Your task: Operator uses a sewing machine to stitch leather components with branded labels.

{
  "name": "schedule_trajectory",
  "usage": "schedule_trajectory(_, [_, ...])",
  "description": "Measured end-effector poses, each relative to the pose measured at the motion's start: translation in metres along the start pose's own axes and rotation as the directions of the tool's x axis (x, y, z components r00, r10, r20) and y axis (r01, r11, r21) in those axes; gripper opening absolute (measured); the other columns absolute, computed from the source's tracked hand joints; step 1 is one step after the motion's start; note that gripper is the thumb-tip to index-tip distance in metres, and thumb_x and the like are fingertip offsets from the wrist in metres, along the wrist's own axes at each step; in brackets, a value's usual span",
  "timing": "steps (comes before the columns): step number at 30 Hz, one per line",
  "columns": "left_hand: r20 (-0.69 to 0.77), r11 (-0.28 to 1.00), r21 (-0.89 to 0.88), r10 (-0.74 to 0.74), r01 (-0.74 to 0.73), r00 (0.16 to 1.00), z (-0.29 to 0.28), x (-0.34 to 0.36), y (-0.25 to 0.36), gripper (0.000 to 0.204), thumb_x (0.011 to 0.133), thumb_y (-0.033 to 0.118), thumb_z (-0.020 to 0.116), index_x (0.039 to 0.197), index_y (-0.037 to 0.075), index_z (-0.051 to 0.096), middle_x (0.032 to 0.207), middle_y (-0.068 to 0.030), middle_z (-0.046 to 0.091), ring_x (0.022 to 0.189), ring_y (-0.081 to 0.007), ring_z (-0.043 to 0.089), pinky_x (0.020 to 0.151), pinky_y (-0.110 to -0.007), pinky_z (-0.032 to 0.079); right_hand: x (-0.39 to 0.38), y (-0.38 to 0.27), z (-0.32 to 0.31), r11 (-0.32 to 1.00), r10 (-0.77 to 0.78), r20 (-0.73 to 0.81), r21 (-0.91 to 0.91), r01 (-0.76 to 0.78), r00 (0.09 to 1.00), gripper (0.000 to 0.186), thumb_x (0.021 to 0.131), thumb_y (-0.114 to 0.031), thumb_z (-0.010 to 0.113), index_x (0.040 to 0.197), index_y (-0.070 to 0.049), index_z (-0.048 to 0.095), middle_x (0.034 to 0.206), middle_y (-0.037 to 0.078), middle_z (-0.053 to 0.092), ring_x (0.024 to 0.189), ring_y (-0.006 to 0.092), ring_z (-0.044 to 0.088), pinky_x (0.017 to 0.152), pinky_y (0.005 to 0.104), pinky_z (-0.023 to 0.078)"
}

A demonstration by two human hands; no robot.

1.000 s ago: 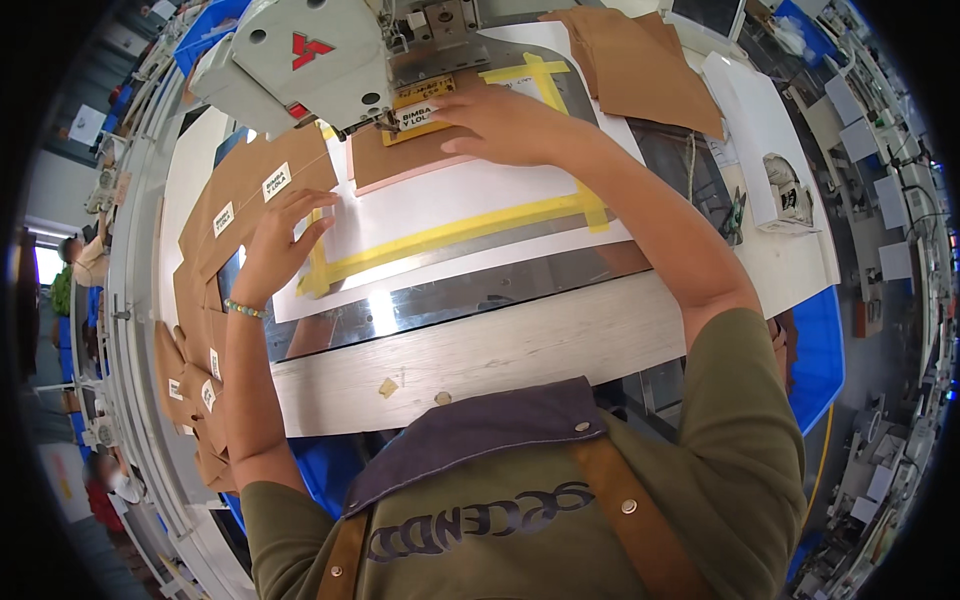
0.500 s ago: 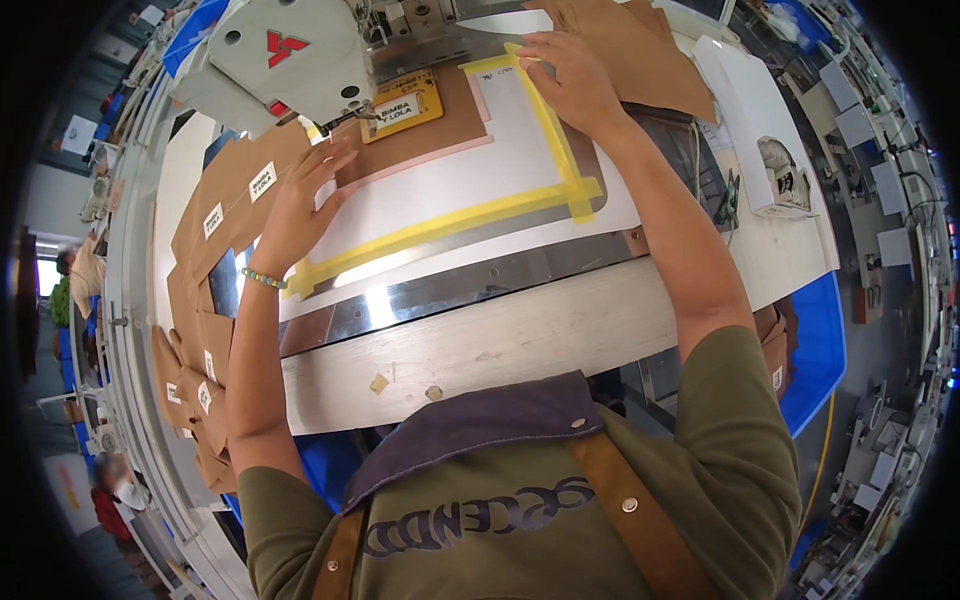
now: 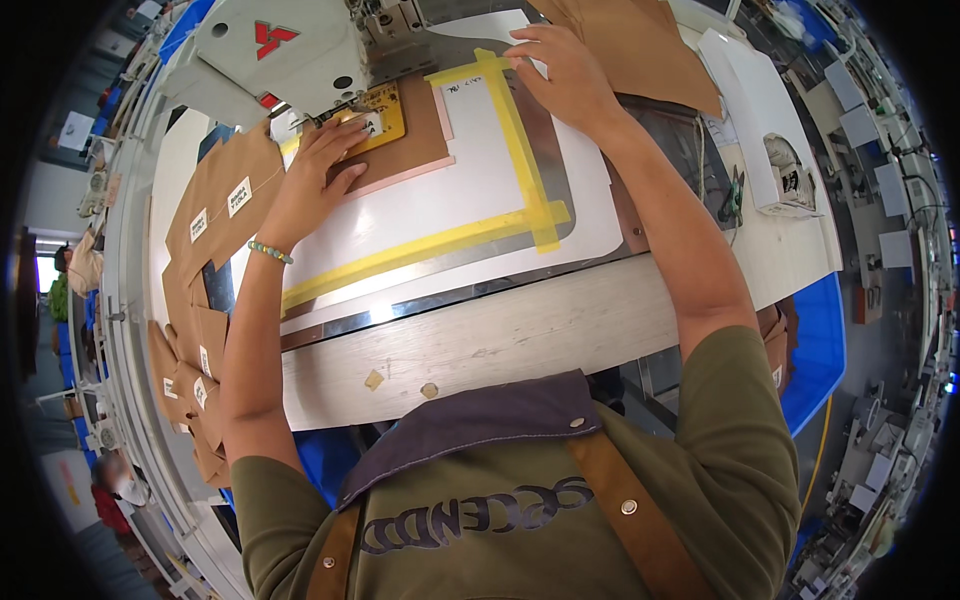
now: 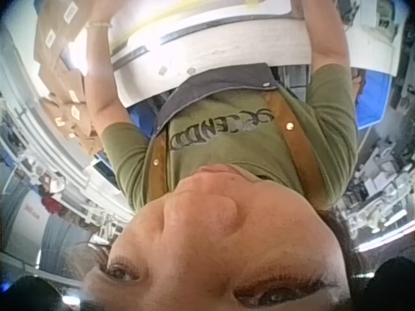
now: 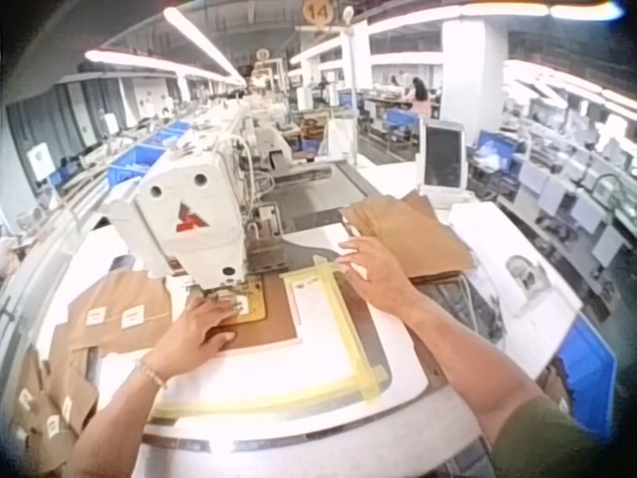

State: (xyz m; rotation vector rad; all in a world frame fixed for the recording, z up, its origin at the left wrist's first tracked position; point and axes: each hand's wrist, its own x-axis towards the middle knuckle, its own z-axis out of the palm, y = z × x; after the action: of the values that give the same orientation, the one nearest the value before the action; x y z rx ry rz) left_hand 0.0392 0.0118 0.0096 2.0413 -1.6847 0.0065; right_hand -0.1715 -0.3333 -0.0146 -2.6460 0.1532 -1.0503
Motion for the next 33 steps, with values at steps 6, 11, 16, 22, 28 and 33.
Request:
schedule_trajectory(6, [0.012,1.000,0.018,0.010,-0.010,1.000,0.003,0.003,-0.004,0.040,0.097,0.014,0.076,0.136,0.005,0.073,0.153,-0.0060,0.064,0.144,-0.0347,0.049,0.127,-0.046,0.037,0.000,0.000,0.000,1.000,-0.018,0.008,-0.003,0.018,1.000,0.025,0.106,-0.023,0.066,0.118,-0.007,0.080,0.142,0.007,0.070,0.143,0.0295,0.055,0.119,0.0444,0.045])
schedule_trajectory(11, [0.032,0.998,0.052,0.024,-0.025,0.999,0.002,0.003,-0.005,0.040,0.098,0.015,0.076,0.137,0.006,0.073,0.154,-0.0053,0.064,0.146,-0.0350,0.047,0.127,-0.047,0.036,0.000,0.003,0.000,1.000,-0.028,0.017,-0.014,0.028,0.999,0.022,0.105,-0.019,0.069,0.121,-0.008,0.078,0.143,0.006,0.070,0.142,0.0291,0.056,0.118,0.0418,0.045])
schedule_trajectory(16, [0.079,0.996,0.090,0.019,-0.026,0.997,-0.001,0.004,-0.002,0.043,0.101,0.012,0.072,0.143,0.006,0.069,0.158,-0.0081,0.061,0.155,-0.0369,0.042,0.128,-0.047,0.036,-0.001,0.002,0.001,1.000,-0.008,0.012,0.004,0.008,1.000,0.021,0.105,-0.019,0.069,0.119,-0.008,0.079,0.144,0.006,0.070,0.142,0.0291,0.056,0.117,0.0416,0.046])
schedule_trajectory(22, [0.063,0.997,0.061,0.034,-0.038,0.997,0.005,0.006,-0.011,0.043,0.101,0.012,0.071,0.144,0.005,0.069,0.158,-0.0084,0.061,0.154,-0.0379,0.042,0.127,-0.047,0.037,-0.002,0.005,0.004,1.000,-0.028,-0.014,0.012,0.028,0.999,0.022,0.104,-0.022,0.069,0.116,-0.007,0.080,0.137,0.007,0.073,0.139,0.0298,0.058,0.116,0.0436,0.048])
schedule_trajectory(28, [0.024,0.994,0.103,-0.024,0.022,0.999,0.009,0.019,-0.020,0.041,0.100,0.020,0.075,0.140,0.011,0.073,0.152,-0.0095,0.064,0.132,-0.0370,0.052,0.121,-0.048,0.037,-0.003,0.005,0.006,0.999,-0.033,-0.015,0.009,0.034,0.999,0.021,0.102,-0.020,0.070,0.114,-0.007,0.080,0.136,0.007,0.073,0.139,0.0304,0.058,0.115,0.0438,0.049])
schedule_trajectory(33, [0.002,0.995,0.079,-0.055,0.054,0.999,0.007,0.020,-0.028,0.046,0.102,0.024,0.073,0.146,0.011,0.068,0.147,-0.0187,0.066,0.121,-0.0385,0.055,0.114,-0.046,0.045,-0.002,0.003,0.005,1.000,-0.019,0.000,0.002,0.019,1.000,0.021,0.102,-0.021,0.069,0.112,-0.007,0.081,0.136,0.006,0.073,0.138,0.0297,0.059,0.115,0.0432,0.049])
